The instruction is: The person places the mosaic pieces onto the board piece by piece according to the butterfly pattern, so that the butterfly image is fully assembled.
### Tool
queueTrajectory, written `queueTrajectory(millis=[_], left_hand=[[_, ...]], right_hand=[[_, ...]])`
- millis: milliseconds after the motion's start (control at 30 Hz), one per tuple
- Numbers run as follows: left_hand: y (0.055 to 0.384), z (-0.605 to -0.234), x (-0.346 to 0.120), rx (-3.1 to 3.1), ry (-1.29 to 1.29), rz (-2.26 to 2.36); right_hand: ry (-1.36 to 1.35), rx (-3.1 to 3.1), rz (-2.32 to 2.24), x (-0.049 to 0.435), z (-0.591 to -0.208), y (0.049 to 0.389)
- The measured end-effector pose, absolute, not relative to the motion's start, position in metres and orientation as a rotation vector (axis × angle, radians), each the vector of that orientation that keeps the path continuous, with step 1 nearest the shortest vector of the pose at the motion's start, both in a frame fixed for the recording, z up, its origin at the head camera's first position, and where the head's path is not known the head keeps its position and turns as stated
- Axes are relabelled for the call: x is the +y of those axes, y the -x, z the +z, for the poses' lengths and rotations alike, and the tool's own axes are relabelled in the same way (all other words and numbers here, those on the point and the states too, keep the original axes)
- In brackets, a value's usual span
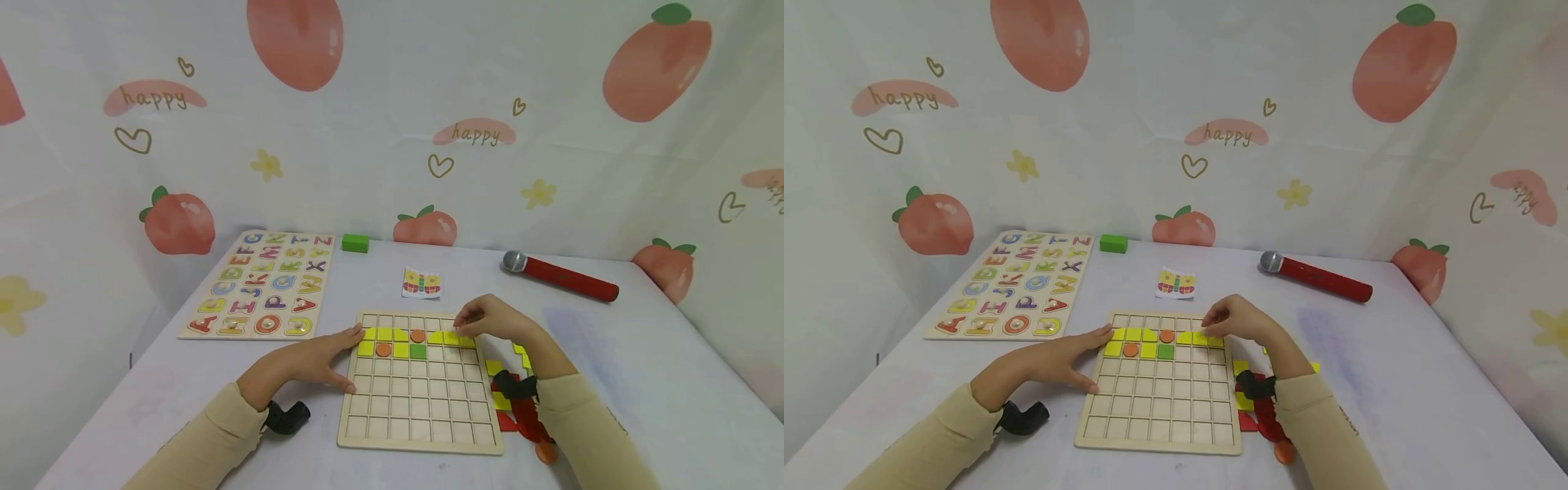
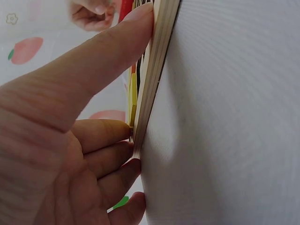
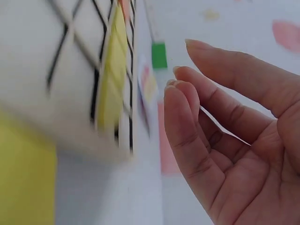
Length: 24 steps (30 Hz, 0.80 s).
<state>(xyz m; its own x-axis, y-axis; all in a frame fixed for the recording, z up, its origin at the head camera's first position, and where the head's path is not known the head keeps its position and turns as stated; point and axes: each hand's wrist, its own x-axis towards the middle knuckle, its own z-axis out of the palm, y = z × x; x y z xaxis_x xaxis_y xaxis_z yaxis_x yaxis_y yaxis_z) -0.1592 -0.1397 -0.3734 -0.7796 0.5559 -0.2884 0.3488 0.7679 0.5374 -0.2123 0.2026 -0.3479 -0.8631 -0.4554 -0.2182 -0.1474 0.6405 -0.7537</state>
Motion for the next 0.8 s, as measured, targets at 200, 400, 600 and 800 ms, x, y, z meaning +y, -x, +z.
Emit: queueTrajectory(millis=[200, 400, 600, 800], left_hand=[[0.158, -0.372, -0.139, 2.519, -0.683, 0.665], [0.157, -0.37, -0.139, 2.505, -0.678, 0.686], [0.157, -0.37, -0.139, 2.51, -0.678, 0.68], [0.158, -0.37, -0.139, 2.51, -0.683, 0.675]], right_hand=[[0.375, 2.516, -1.192, 0.246, -0.347, 0.213], [0.257, 2.593, -1.172, 0.276, -0.346, 0.209], [0.142, 2.616, -1.103, 0.299, -0.353, 0.209], [0.126, 2.6, -1.047, 0.316, -0.36, 0.208]])
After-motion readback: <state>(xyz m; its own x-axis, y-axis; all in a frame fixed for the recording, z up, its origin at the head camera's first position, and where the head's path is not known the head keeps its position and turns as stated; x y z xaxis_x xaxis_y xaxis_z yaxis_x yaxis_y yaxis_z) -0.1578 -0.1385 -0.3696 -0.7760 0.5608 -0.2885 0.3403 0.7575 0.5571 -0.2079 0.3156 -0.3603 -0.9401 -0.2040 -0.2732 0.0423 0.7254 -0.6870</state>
